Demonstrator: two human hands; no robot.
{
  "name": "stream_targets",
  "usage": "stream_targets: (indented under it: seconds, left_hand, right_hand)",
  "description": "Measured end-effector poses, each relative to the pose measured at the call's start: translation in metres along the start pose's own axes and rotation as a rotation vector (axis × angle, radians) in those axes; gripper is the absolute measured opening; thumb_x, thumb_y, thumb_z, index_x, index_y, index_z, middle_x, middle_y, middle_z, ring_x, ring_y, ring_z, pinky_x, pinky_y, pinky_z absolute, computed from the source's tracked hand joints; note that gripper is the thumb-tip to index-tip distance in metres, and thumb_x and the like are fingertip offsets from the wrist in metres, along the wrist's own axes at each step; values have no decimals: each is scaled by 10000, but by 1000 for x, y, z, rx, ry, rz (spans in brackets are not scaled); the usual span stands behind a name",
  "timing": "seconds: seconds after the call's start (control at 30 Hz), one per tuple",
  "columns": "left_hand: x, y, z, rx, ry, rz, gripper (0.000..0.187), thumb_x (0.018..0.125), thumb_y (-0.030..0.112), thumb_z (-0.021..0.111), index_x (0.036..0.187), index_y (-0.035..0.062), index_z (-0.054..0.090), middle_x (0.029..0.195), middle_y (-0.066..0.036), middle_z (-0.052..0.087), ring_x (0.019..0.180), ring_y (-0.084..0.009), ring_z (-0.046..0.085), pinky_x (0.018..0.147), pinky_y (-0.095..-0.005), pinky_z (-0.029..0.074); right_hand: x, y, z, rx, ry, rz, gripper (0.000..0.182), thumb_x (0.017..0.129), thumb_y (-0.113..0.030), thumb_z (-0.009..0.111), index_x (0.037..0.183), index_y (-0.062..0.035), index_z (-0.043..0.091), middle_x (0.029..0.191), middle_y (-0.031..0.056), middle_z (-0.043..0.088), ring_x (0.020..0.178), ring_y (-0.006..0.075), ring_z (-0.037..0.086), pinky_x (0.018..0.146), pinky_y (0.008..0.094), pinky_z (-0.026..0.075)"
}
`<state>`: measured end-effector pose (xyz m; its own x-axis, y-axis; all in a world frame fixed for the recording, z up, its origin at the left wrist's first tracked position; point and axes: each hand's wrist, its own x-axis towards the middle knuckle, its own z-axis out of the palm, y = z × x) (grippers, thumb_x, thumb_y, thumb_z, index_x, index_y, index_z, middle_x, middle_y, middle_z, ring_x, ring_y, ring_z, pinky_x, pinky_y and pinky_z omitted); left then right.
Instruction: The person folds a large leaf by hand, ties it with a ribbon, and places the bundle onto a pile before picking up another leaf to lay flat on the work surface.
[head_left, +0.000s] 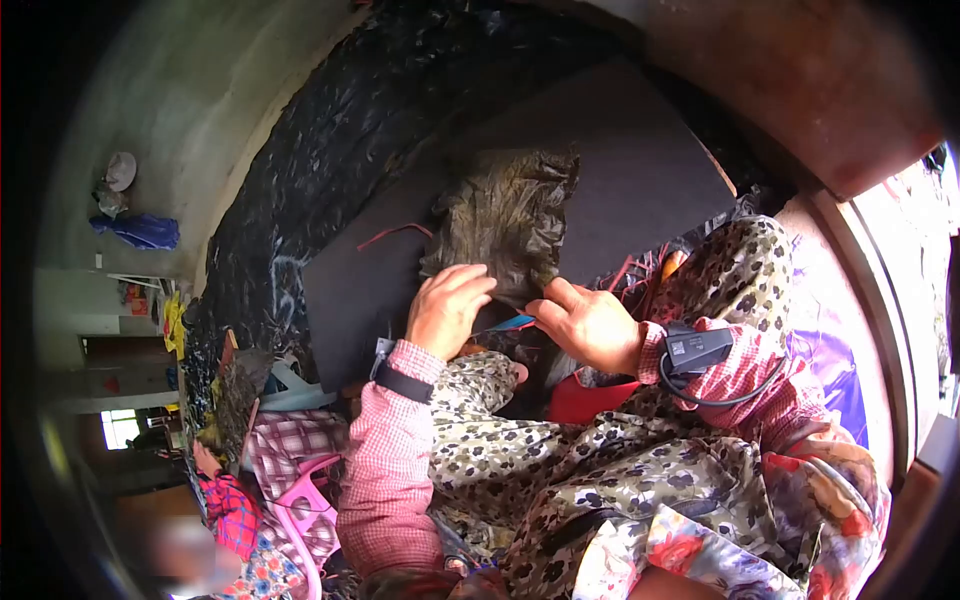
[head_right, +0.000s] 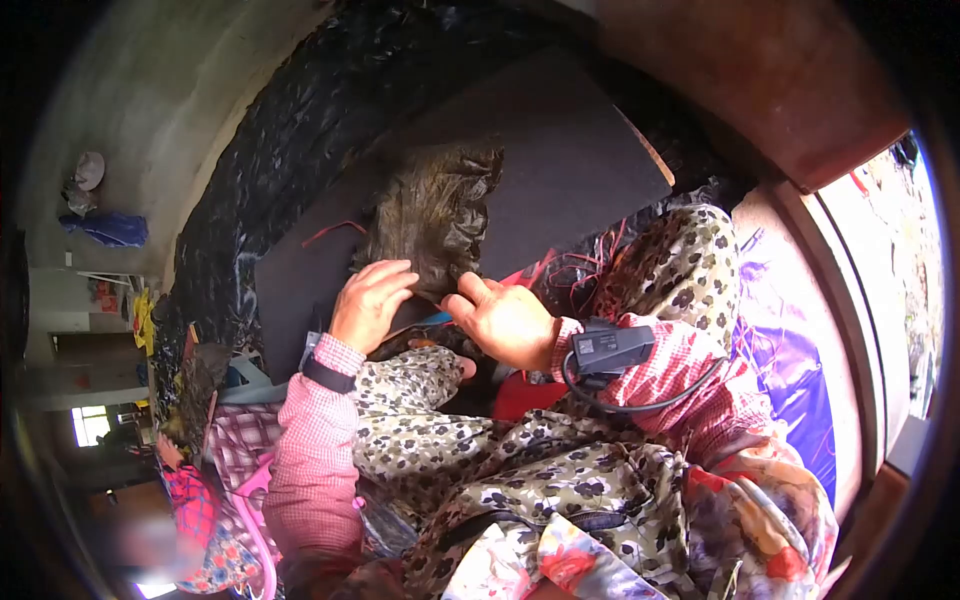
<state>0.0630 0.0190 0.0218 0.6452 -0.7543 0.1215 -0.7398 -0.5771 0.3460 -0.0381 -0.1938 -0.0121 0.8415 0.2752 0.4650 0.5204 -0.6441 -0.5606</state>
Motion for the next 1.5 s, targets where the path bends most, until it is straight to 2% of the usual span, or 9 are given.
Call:
stream_targets:
  seconds: [0.17, 0.33, 0.43, 0.6, 0.7, 0.77, 1.03, 1.13, 1.5]
  left_hand:
    - [13, -19, -16, -357, 2, -349, 194, 853, 105, 633, 999, -22, 652, 952, -167, 681, 864, -242, 669, 784, -304, 505]
    - [16, -50, -22, -702, 26, -502, 214, 874, 112, 654, 1006, -56, 640, 837, -11, 650, 766, -51, 553, 688, -217, 461]
    - [13, -47, -35, -754, 49, -498, 202, 875, 102, 653, 1002, -54, 642, 840, 7, 641, 762, -45, 544, 680, -214, 457]
    - [-7, -12, -32, -532, 72, -421, 205, 851, 97, 678, 986, -54, 652, 980, -114, 686, 875, -123, 625, 785, -257, 498]
    - [-17, 19, -13, -126, 96, -26, 142, 814, 64, 647, 937, 5, 685, 1061, -137, 660, 1006, -306, 624, 869, -377, 493]
    - [-25, 37, 1, 18, 59, 24, 180, 804, 91, 663, 974, 36, 683, 1118, -119, 644, 1077, -292, 591, 906, -383, 457]
    - [-47, -20, -19, -117, 369, -537, 171, 799, 64, 667, 965, 23, 677, 983, -145, 643, 870, -309, 638, 775, -355, 504]
    - [-40, -60, -16, 6, 140, -635, 142, 791, 69, 659, 931, 49, 678, 920, -134, 614, 832, -320, 623, 757, -381, 502]
    - [24, -106, -19, 220, 5, -580, 50, 784, 67, 577, 749, 88, 605, 913, -114, 606, 900, -343, 606, 795, -447, 489]
  right_hand:
    - [-4, 7, 6, 63, 18, -90, 183, 790, -141, 664, 957, -85, 613, 749, 60, 492, 599, 237, 582, 497, 357, 500]
    - [2, 21, 1, -23, -83, 62, 87, 786, -147, 602, 798, -61, 593, 730, 91, 566, 645, 275, 618, 546, 378, 510]
    - [12, 38, -10, -151, -55, 201, 112, 782, -167, 598, 782, -55, 591, 737, 96, 590, 643, 282, 625, 563, 383, 512]
    - [32, 67, -26, -287, 9, 347, 111, 788, -163, 584, 798, -53, 590, 775, 118, 604, 676, 314, 636, 623, 413, 513]
    - [39, 77, -33, -294, 47, 394, 143, 805, -183, 610, 781, -43, 590, 775, 120, 594, 731, 328, 619, 638, 423, 506]
    - [41, 75, -41, -211, 91, 388, 123, 788, -168, 625, 787, -45, 623, 800, 119, 617, 764, 324, 626, 665, 415, 510]
    - [36, 68, -52, -43, -7, 431, 156, 776, -173, 650, 838, -30, 664, 834, 160, 650, 788, 357, 631, 702, 431, 504]
    - [38, 68, -50, -31, -34, 419, 155, 777, -168, 651, 838, -26, 663, 838, 159, 651, 788, 353, 632, 705, 427, 504]
    - [43, 64, -54, -105, -44, 464, 144, 779, -171, 636, 814, -32, 654, 828, 148, 642, 797, 345, 626, 711, 429, 504]
